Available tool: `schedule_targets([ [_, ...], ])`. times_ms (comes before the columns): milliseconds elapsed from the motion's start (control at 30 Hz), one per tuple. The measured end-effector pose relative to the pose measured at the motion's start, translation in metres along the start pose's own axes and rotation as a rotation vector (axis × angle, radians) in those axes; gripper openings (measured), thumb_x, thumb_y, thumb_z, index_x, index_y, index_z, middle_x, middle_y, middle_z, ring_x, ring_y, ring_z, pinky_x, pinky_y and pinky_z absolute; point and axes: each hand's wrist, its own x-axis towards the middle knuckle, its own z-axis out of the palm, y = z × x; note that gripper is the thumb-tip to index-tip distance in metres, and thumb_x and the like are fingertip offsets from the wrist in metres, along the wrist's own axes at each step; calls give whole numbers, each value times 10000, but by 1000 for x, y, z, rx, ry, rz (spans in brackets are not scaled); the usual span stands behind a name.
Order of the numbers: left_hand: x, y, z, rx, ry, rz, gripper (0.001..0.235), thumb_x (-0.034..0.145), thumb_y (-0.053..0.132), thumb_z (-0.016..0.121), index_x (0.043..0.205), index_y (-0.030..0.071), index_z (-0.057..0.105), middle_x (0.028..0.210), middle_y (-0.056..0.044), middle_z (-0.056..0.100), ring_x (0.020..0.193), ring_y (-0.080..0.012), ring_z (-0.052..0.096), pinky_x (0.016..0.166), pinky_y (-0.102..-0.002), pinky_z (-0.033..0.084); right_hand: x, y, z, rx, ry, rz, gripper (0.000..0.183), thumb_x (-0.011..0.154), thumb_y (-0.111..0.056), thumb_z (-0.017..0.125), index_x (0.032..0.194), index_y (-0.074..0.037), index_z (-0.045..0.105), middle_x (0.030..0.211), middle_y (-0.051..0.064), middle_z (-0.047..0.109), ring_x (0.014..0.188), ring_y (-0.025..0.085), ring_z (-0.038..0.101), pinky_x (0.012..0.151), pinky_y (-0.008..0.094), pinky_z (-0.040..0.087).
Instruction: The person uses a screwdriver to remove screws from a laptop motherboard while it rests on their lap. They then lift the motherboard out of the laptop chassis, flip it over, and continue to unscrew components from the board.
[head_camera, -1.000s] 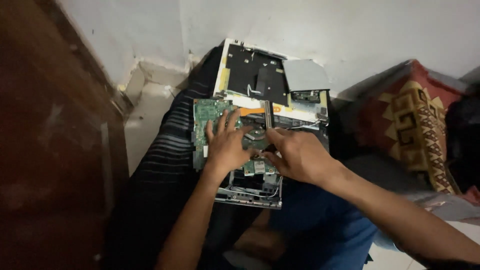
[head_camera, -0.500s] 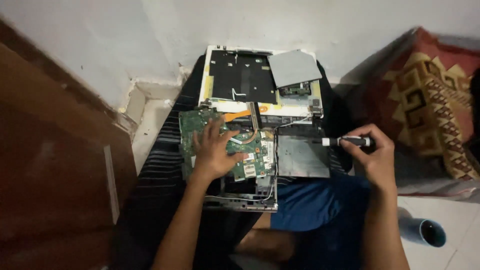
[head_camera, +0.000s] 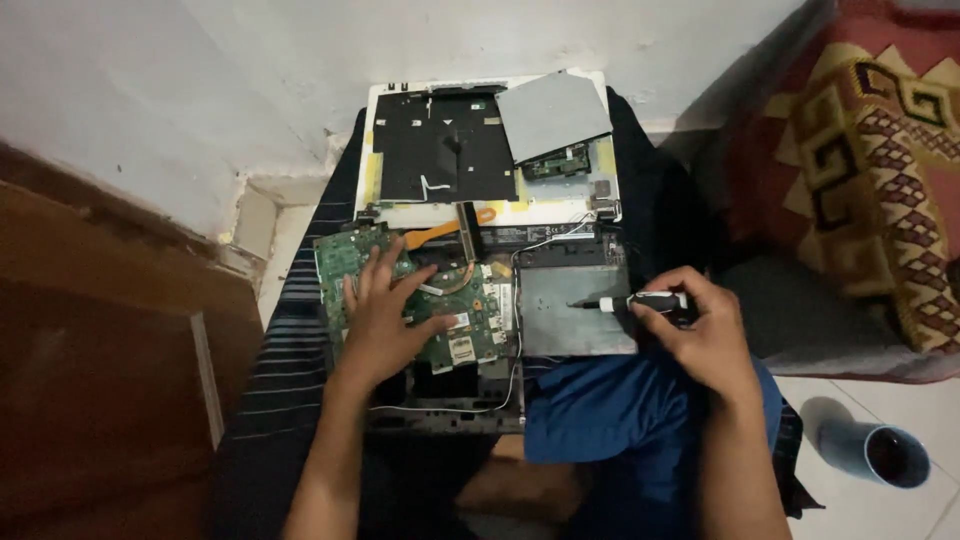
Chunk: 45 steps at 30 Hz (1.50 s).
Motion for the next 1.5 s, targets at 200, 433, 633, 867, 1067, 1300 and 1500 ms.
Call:
schedule_targets([
  [200, -11, 27, 4, 113, 150, 114, 574, 876, 230, 796, 1408, 101, 624, 1611, -241, 343, 1519, -525, 197, 1171, -762, 102, -6, -1, -6, 160, 63, 13, 251, 718, 39, 864, 926, -23, 737, 795, 126, 750, 738, 150, 593, 711, 292, 465],
  [433, -36, 75, 81, -300, 207, 294, 306, 882, 152, 770, 1187, 135, 749, 1164, -96, 746, 1042, -331, 741, 882, -447, 597, -13, 1, -7, 293, 65, 5, 253, 712, -20, 878, 912, -12, 723, 848, 153, 753, 780, 192, 661, 760, 302, 505],
  [633, -53, 102, 116, -864, 124, -119, 299, 927, 291, 711, 1139, 86, 761, 774, -36, 765, 625, -124, 695, 598, -254, 599, -19, 7, -11, 531, -28, -179, 220, 840, -81, 755, 1018, -87, 625, 962, 102, 714, 895, 190, 730, 854, 280, 588],
  [867, -57, 114, 124, -1159, 66, -147, 312, 926, 118, 687, 1199, -29, 727, 1049, -172, 802, 790, -179, 695, 652, -273, 587, -20, 5, -10, 586, -77, -226, 233, 848, -73, 757, 1043, -99, 630, 970, 86, 704, 919, 185, 731, 856, 266, 600],
  [1067, -56, 114, 128, -1095, 89, -112, 278, 953, 170, 674, 1144, -20, 745, 984, -146, 812, 628, -134, 639, 595, -256, 578, -23, 6, -11, 593, -53, -194, 219, 832, -63, 760, 1011, -85, 635, 946, 86, 685, 896, 187, 719, 842, 265, 594],
  [1300, -56, 123, 122, -1369, -29, -414, 216, 995, 123, 618, 1094, -40, 720, 938, -147, 754, 588, -140, 582, 535, -228, 466, -24, 3, -11, 608, -43, -194, 219, 842, -78, 757, 1020, -90, 631, 940, 67, 675, 896, 185, 725, 840, 274, 602],
  [1500, -53, 103, 155, -1632, -58, -279, 126, 992, 138, 678, 1028, 23, 715, 894, -97, 737, 544, -101, 559, 474, -203, 453, -25, 3, -12, 603, -47, -224, 219, 847, -65, 751, 1028, -95, 632, 954, 67, 676, 906, 188, 723, 837, 265, 601],
])
